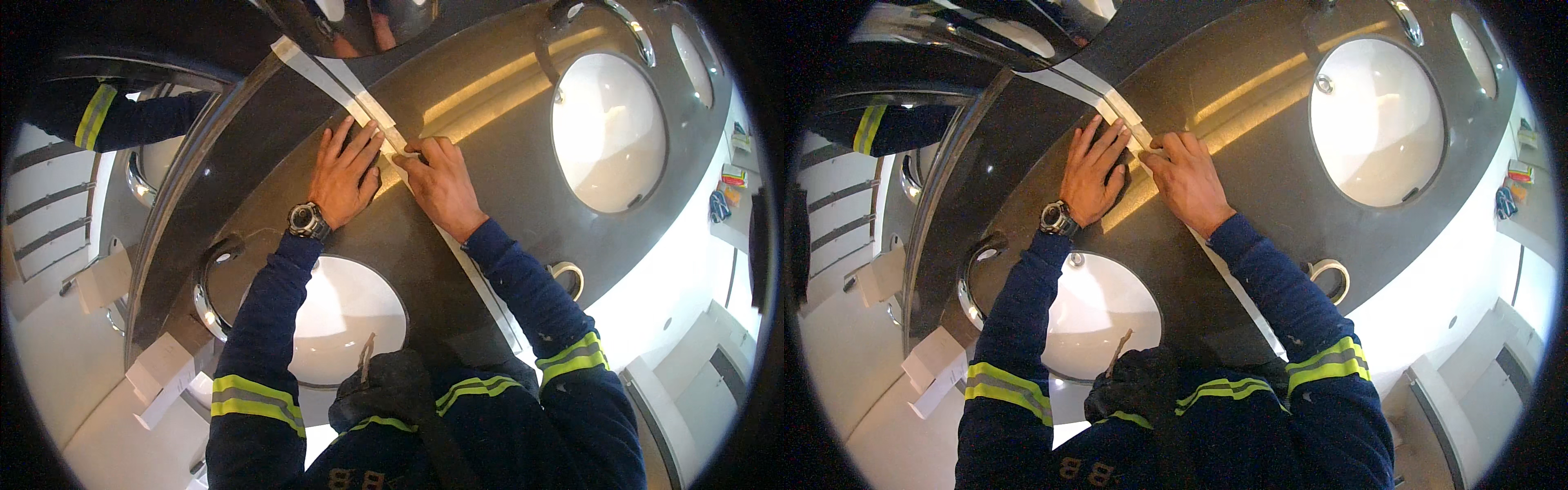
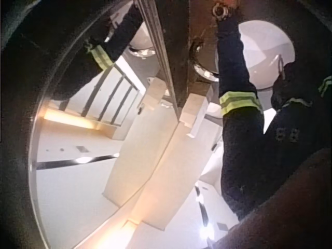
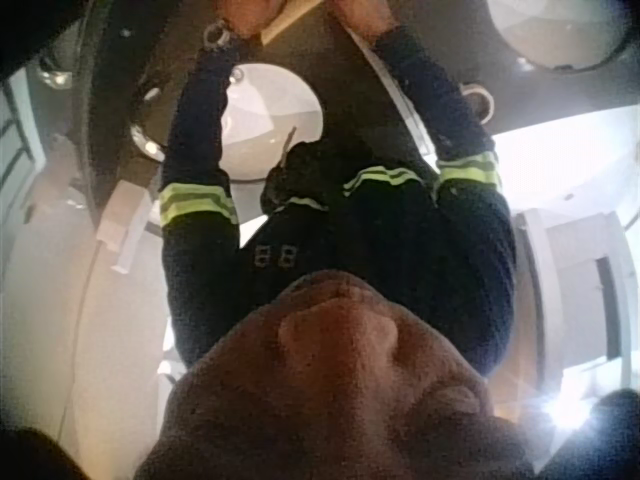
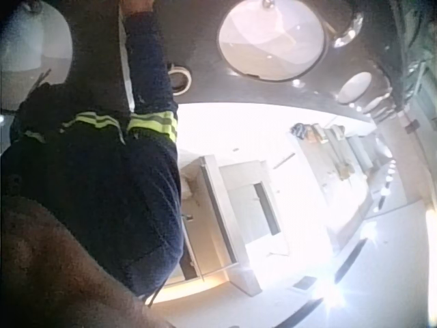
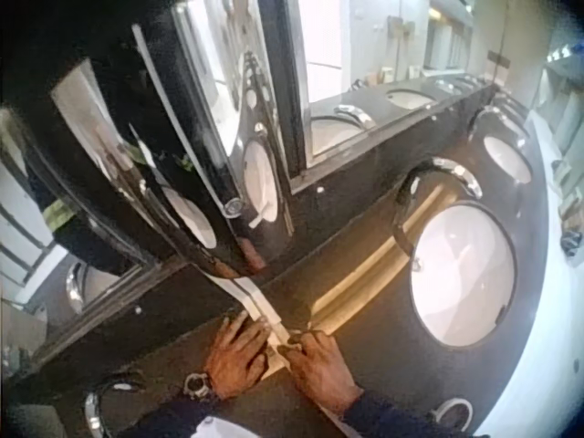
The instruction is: The person applies masking tape along the countertop edge between sinks in a public restroom. They unroll tape, press it down, and smooth it along the seam, repeating the process across multiple sink stations.
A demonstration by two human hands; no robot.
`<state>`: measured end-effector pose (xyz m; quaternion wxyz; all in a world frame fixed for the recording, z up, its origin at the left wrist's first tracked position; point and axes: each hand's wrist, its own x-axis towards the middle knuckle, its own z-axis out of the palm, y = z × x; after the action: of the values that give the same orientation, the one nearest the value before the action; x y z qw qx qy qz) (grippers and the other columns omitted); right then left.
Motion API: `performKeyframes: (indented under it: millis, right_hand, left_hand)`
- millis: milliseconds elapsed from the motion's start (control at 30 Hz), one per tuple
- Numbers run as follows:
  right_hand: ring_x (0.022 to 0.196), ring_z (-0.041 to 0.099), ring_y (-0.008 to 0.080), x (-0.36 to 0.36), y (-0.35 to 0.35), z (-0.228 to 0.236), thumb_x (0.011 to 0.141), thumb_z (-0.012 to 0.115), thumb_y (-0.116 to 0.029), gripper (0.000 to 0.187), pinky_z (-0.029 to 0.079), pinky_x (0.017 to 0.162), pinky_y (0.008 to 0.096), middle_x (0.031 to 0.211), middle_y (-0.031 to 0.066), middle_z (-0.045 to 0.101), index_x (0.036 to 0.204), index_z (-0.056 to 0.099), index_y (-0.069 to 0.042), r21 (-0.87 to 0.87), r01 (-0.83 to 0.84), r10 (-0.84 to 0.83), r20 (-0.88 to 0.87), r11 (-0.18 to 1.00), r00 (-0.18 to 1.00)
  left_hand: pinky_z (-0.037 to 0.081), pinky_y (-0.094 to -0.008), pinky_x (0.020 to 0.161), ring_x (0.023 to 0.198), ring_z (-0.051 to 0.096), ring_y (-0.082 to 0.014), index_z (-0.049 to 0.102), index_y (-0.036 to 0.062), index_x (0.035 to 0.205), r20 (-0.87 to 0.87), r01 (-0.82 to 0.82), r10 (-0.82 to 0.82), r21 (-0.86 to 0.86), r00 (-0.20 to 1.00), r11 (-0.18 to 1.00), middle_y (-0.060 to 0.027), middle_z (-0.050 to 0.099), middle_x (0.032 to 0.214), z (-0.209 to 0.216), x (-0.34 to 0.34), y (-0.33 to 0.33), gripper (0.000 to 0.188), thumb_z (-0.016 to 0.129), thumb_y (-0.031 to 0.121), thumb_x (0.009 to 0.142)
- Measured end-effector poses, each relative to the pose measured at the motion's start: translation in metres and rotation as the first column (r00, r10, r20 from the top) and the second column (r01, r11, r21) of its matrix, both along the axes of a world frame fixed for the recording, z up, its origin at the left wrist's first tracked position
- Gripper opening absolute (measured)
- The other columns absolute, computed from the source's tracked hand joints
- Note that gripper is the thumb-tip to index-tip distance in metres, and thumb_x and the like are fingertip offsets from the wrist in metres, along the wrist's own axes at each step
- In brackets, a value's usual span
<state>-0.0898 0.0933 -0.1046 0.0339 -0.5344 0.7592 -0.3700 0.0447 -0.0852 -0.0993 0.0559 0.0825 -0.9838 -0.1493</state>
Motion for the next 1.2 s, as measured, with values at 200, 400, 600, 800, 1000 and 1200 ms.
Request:
performKeyframes:
  millis: [200,400,600,800,1000,1200]
  right_hand:
    - [0.107,0.058,0.0343,-0.005,0.009,-0.002,0.084,0.063,0.001,0.023,0.048,0.093,0.0444,0.116,0.0124,0.062,0.105,0.07,-0.005,-0.076,0.025,-0.013,0.161,0.997,0.987]
    - [0.11,0.059,0.036,-0.005,0.012,0.004,0.085,0.061,0.005,0.03,0.05,0.095,0.045,0.12,0.0139,0.063,0.111,0.069,-0.006,-0.104,0.173,-0.143,0.249,0.979,0.958]
    - [0.112,0.059,0.0364,-0.007,0.009,0.001,0.086,0.059,0.004,0.032,0.05,0.097,0.0449,0.122,0.0139,0.063,0.115,0.07,-0.007,-0.108,0.215,-0.178,0.278,0.971,0.944]
    - [0.111,0.059,0.037,-0.006,0.01,0.0,0.087,0.059,0.003,0.031,0.049,0.098,0.0452,0.121,0.014,0.064,0.115,0.069,-0.008,-0.124,0.237,-0.198,0.266,0.964,0.943]
    - [0.113,0.06,0.0373,-0.005,0.006,0.001,0.089,0.057,0.003,0.03,0.048,0.099,0.0454,0.12,0.0151,0.064,0.116,0.068,-0.006,-0.144,0.246,-0.205,0.253,0.959,0.945]
    - [0.111,0.062,0.0365,-0.02,0.026,0.011,0.094,0.055,-0.001,0.032,0.05,0.097,0.0436,0.118,0.0171,0.064,0.123,0.067,-0.006,-0.144,0.337,-0.245,0.44,0.93,0.864]
  left_hand:
    - [0.02,-0.0635,0.123,0.154,0.024,-0.0408,0.052,0.02,0.151,0.036,0.034,-0.032,-0.044,0.999,0.998,-0.0089,0.037,0.165,0.0,0.005,0.012,0.059,0.062,0.029,0.094]
    - [0.017,-0.064,0.123,0.155,0.022,-0.041,0.051,0.0219,0.153,0.072,0.047,-0.046,-0.016,0.996,0.999,-0.0098,0.033,0.167,0.001,0.011,0.014,0.063,0.065,0.038,0.093]
    - [0.017,-0.0621,0.125,0.156,0.019,-0.0406,0.04,0.0165,0.159,0.123,0.124,-0.119,-0.029,0.985,0.992,-0.0142,0.027,0.168,0.008,0.015,0.01,0.077,0.062,0.051,0.094]
    - [0.018,-0.0532,0.127,0.156,0.02,-0.0387,0.032,0.0039,0.16,0.098,0.179,-0.178,-0.003,0.979,0.984,-0.0189,0.026,0.167,0.013,-0.006,-0.007,0.091,0.065,0.055,0.092]
    - [0.017,-0.0517,0.128,0.157,0.018,-0.0381,0.025,0.0027,0.162,0.127,0.12,-0.111,-0.062,0.986,0.991,-0.02,0.024,0.168,0.01,-0.011,-0.01,0.098,0.064,0.059,0.092]
    - [0.013,-0.0531,0.128,0.159,0.011,-0.0378,0.019,0.0025,0.163,0.118,0.112,-0.101,-0.092,0.988,0.989,-0.0188,0.019,0.17,0.003,-0.004,0.052,0.104,0.064,0.062,0.091]
